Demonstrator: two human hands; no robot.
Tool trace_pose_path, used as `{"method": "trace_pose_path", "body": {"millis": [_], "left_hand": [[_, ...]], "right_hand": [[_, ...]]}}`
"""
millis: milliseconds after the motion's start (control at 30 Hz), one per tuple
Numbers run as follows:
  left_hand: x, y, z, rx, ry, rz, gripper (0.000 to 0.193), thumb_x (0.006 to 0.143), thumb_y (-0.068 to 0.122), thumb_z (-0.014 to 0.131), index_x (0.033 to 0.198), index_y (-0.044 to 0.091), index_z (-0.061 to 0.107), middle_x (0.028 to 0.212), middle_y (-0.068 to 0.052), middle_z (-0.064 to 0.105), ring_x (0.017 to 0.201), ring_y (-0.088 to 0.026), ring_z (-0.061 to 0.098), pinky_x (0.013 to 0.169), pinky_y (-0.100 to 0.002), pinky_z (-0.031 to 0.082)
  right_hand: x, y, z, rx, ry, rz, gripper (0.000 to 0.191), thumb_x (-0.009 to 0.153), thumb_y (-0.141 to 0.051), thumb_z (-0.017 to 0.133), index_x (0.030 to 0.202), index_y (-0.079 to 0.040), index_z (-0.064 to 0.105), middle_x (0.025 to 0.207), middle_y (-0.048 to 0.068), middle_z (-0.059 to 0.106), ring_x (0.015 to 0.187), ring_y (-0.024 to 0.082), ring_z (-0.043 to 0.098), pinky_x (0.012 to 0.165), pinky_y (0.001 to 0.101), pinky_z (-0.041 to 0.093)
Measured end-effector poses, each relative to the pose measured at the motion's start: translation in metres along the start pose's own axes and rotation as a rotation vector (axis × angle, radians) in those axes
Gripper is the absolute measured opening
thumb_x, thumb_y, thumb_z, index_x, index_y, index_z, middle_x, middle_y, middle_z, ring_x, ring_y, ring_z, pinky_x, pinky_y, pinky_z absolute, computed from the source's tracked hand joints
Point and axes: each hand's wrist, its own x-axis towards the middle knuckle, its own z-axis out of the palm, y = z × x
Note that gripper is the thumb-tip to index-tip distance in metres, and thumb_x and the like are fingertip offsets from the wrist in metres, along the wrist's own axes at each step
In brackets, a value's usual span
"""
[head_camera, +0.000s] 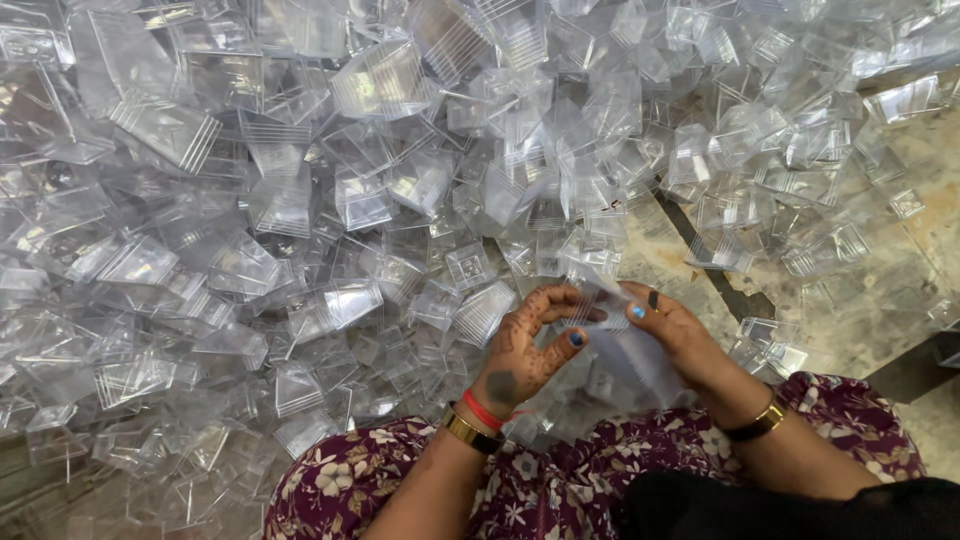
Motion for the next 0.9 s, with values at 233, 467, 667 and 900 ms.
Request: {"method": "trace_pose_path", "body": {"millis": [233, 467, 667, 900], "left_hand": [[0.003, -0.017, 0.008, -0.222, 0.058, -0.172, 0.030, 0.107, 0.023, 0.058, 0.129, 0.003, 0.058, 0.116, -0.009, 0.075, 0.113, -0.019, 0.070, 0.101, -0.037, 0.056], [0.002, -0.012, 0.009, 0.257, -0.037, -0.274, 0.044, 0.101, 0.041, 0.054, 0.125, 0.007, 0.070, 0.110, -0.011, 0.076, 0.100, -0.025, 0.076, 0.090, -0.035, 0.059], [-0.004, -0.014, 0.015, 0.494, 0.011, 0.003, 0.082, 0.097, 0.069, 0.051, 0.158, 0.015, 0.042, 0.157, -0.019, 0.051, 0.150, -0.039, 0.044, 0.127, -0.051, 0.031], [-0.010, -0.022, 0.035, 0.801, -0.101, 0.265, 0.124, 0.081, 0.080, 0.064, 0.170, 0.027, -0.004, 0.177, -0.020, -0.010, 0.167, -0.044, -0.002, 0.136, -0.061, 0.010]], "right_hand": [[-0.008, -0.009, 0.007, -0.481, 0.080, -0.186, 0.056, 0.096, -0.035, 0.064, 0.143, -0.005, 0.055, 0.122, 0.008, 0.072, 0.110, 0.017, 0.065, 0.093, 0.0329, 0.054], [-0.008, -0.001, 0.014, -0.628, -0.046, -0.371, 0.063, 0.099, -0.040, 0.061, 0.152, -0.008, 0.047, 0.153, 0.011, 0.052, 0.137, 0.025, 0.051, 0.110, 0.0417, 0.043], [0.001, 0.011, 0.008, 0.091, 0.079, 0.041, 0.066, 0.094, -0.053, 0.062, 0.139, -0.006, 0.052, 0.141, 0.019, 0.060, 0.106, 0.030, 0.068, 0.083, 0.0421, 0.061], [0.006, -0.004, 0.004, 0.565, 0.072, 0.095, 0.089, 0.086, -0.073, 0.058, 0.153, -0.016, 0.044, 0.128, 0.018, 0.062, 0.107, 0.030, 0.066, 0.080, 0.0445, 0.060]]}}
